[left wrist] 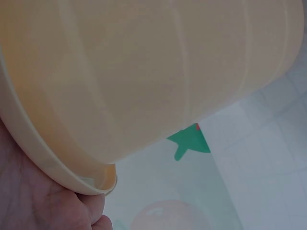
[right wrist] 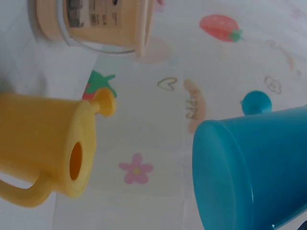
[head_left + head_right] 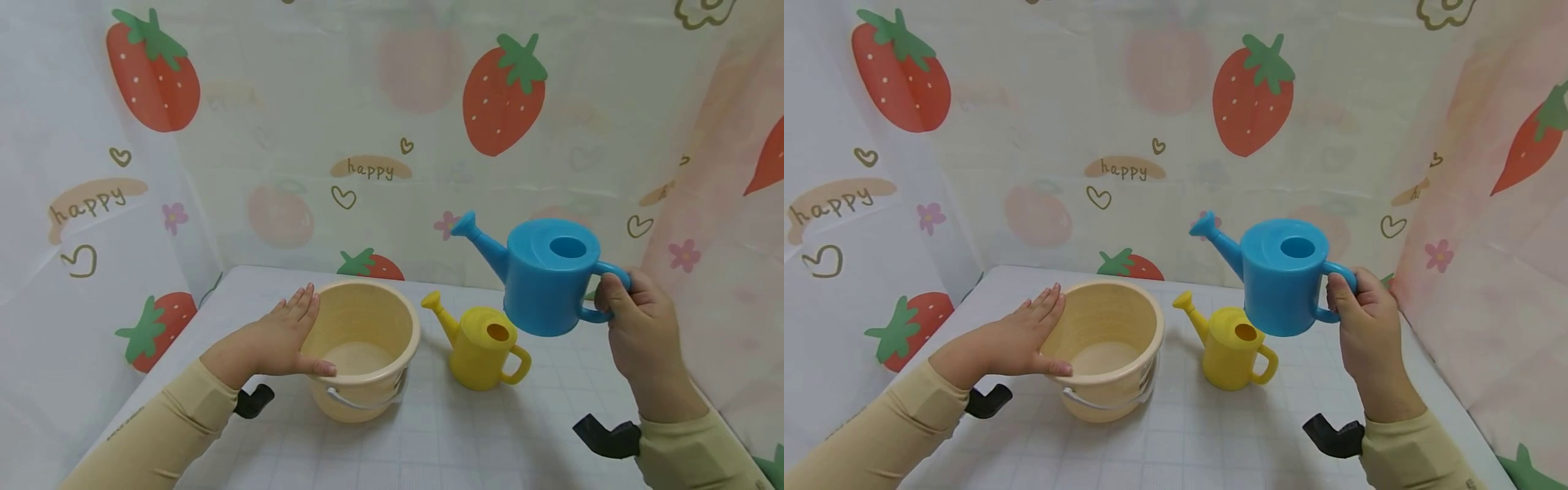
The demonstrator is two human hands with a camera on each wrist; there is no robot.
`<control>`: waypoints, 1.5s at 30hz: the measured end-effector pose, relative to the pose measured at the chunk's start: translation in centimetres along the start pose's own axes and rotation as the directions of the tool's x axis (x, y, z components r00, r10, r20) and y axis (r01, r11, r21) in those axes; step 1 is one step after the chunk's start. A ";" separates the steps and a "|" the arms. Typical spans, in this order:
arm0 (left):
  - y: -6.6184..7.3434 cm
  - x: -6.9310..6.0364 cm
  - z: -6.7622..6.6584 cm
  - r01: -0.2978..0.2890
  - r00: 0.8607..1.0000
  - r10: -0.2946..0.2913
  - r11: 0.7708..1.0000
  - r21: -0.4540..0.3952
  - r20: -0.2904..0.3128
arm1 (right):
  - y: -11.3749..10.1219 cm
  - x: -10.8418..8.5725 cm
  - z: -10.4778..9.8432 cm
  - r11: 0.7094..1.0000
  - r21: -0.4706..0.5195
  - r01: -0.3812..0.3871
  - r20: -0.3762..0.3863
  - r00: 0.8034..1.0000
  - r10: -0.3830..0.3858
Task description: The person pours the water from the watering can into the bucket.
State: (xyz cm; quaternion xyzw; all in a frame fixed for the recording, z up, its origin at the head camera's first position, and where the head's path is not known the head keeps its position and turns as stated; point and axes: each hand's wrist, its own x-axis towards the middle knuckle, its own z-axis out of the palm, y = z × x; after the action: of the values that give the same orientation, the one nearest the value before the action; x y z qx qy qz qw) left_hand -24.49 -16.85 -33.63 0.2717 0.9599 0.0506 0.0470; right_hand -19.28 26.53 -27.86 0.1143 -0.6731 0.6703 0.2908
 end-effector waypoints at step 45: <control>-0.2 0.3 0.0 0.005 1.000 -0.005 1.000 0.011 0.010 | -0.8 -0.2 5.0 0.852 -0.508 0.123 0.415 0.902 0.117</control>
State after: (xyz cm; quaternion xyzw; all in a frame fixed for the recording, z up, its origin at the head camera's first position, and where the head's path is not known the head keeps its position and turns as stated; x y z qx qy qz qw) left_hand -24.83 -16.82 -33.69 0.2696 0.9606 0.0441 0.0503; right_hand -19.89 21.57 -26.94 0.1774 -0.8767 0.4193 0.1555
